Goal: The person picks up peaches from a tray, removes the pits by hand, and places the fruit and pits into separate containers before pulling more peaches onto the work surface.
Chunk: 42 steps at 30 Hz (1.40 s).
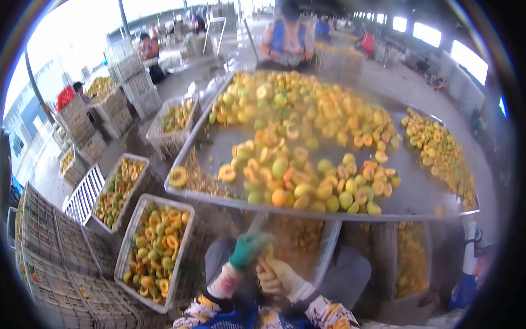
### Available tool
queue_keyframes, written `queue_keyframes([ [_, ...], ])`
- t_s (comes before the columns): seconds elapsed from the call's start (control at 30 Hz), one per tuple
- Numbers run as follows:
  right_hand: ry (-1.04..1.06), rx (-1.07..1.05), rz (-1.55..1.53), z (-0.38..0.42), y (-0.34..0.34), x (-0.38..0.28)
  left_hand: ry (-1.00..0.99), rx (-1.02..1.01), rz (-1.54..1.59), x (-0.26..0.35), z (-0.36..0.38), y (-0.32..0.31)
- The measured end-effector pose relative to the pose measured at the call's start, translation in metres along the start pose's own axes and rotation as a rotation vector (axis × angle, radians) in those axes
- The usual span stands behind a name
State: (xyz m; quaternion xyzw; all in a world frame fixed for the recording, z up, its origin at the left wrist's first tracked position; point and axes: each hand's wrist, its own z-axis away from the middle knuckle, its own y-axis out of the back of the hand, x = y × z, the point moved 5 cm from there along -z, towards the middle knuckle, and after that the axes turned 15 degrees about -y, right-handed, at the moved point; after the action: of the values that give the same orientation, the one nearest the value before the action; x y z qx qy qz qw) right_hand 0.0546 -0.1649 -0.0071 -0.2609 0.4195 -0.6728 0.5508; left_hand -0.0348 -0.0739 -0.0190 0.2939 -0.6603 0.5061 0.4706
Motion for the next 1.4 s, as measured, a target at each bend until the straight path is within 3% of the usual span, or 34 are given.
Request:
queue_keyframes([
  [0.1, -0.099, -0.529, -0.304, -0.014, 0.002, -0.003, -0.148, 0.225, -0.043, 0.015, -0.001, -0.007],
  [0.13, -0.082, -0.585, -0.293, -0.020, 0.000, -0.004, -0.203, 0.296, -0.027, 0.013, -0.002, -0.005],
  [0.17, 0.014, -0.477, -0.192, -0.022, 0.002, -0.004, -0.258, 0.369, -0.011, 0.012, -0.001, -0.003],
  [0.23, 0.187, -0.263, 0.008, -0.019, -0.005, -0.006, -0.762, 0.372, -0.673, 0.046, 0.005, 0.008],
  [0.3, 0.452, 0.295, 0.357, -0.004, 0.003, -0.020, -0.383, 0.767, 0.363, 0.040, 0.002, 0.073],
  [0.33, 0.740, 0.690, 0.779, -0.004, 0.035, -0.034, -0.277, 0.936, 0.358, 0.076, 0.011, 0.092],
  [0.37, 1.025, 1.087, 1.204, 0.000, 0.056, -0.042, -0.279, 0.890, 0.154, 0.092, 0.022, 0.132],
  [0.4, 1.165, 1.344, 1.447, 0.015, 0.043, -0.043, -0.479, 0.885, -0.155, 0.110, 0.029, 0.166],
  [0.43, 1.033, 1.432, 1.317, 0.021, 0.062, -0.044, -0.280, 0.733, -0.621, 0.109, 0.041, 0.224],
  [0.47, 0.749, 1.503, 1.513, 0.014, 0.091, -0.047, -0.281, 0.558, -1.515, 0.128, 0.045, 0.236],
  [0.5, 0.431, 1.555, 1.678, 0.005, 0.132, -0.042, -0.286, 0.496, -1.751, 0.122, 0.048, 0.245],
  [0.57, 0.578, 1.543, 1.788, -0.001, 0.192, -0.034, -0.334, 0.356, -2.223, 0.144, 0.030, 0.231],
  [0.6, 0.392, 1.707, 1.632, 0.004, 0.181, -0.042, -0.406, 0.355, -2.085, 0.152, 0.003, 0.209],
  [0.63, 0.248, 1.730, 1.608, 0.002, 0.158, -0.051, -0.508, 0.295, -1.810, 0.156, -0.023, 0.188],
  [0.67, 0.336, 1.640, 1.684, -0.007, 0.174, -0.046, -0.642, 0.276, -1.702, 0.141, -0.049, 0.183],
  [0.7, 0.438, 1.550, 1.760, -0.019, 0.191, -0.045, -0.622, 0.209, -1.633, 0.120, -0.086, 0.183],
  [0.73, 0.455, 1.538, 1.685, -0.014, 0.171, -0.054, -0.397, 0.112, -1.741, 0.112, -0.121, 0.167],
  [0.77, 0.463, 1.524, 1.610, -0.003, 0.147, -0.056, -0.397, 0.172, -1.842, 0.088, -0.152, 0.172],
  [0.8, 0.410, 1.539, 1.486, 0.000, 0.152, -0.060, -0.503, 0.228, -1.786, 0.080, -0.175, 0.165],
  [0.87, 0.299, 1.546, 1.321, 0.006, 0.168, -0.053, -0.240, 0.110, -1.654, 0.058, -0.208, 0.167],
  [0.9, 0.310, 1.517, 1.302, 0.009, 0.168, -0.051, -0.108, 0.045, -1.584, 0.058, -0.215, 0.158],
  [0.97, 0.328, 1.456, 1.265, 0.017, 0.164, -0.042, -0.085, -0.029, -1.616, 0.064, -0.212, 0.132],
  [1.0, 0.452, 1.357, 1.130, 0.019, 0.155, -0.038, -0.068, -0.068, -1.632, 0.068, -0.206, 0.121],
  [1.1, 0.451, 1.359, 1.313, 0.006, 0.162, -0.032, -0.097, -0.149, -1.690, 0.067, -0.187, 0.117],
  [1.2, 0.830, 1.277, 1.142, 0.015, 0.143, -0.034, -0.353, 0.208, -0.446, 0.026, -0.166, 0.177],
  [1.3, 0.936, 1.181, 0.938, 0.043, 0.044, -0.065, -0.210, 0.099, -0.241, 0.043, -0.091, 0.110],
  [1.4, 1.383, 1.040, 1.124, 0.054, -0.041, -0.080, -0.126, -0.038, -0.263, 0.027, -0.043, 0.054],
])
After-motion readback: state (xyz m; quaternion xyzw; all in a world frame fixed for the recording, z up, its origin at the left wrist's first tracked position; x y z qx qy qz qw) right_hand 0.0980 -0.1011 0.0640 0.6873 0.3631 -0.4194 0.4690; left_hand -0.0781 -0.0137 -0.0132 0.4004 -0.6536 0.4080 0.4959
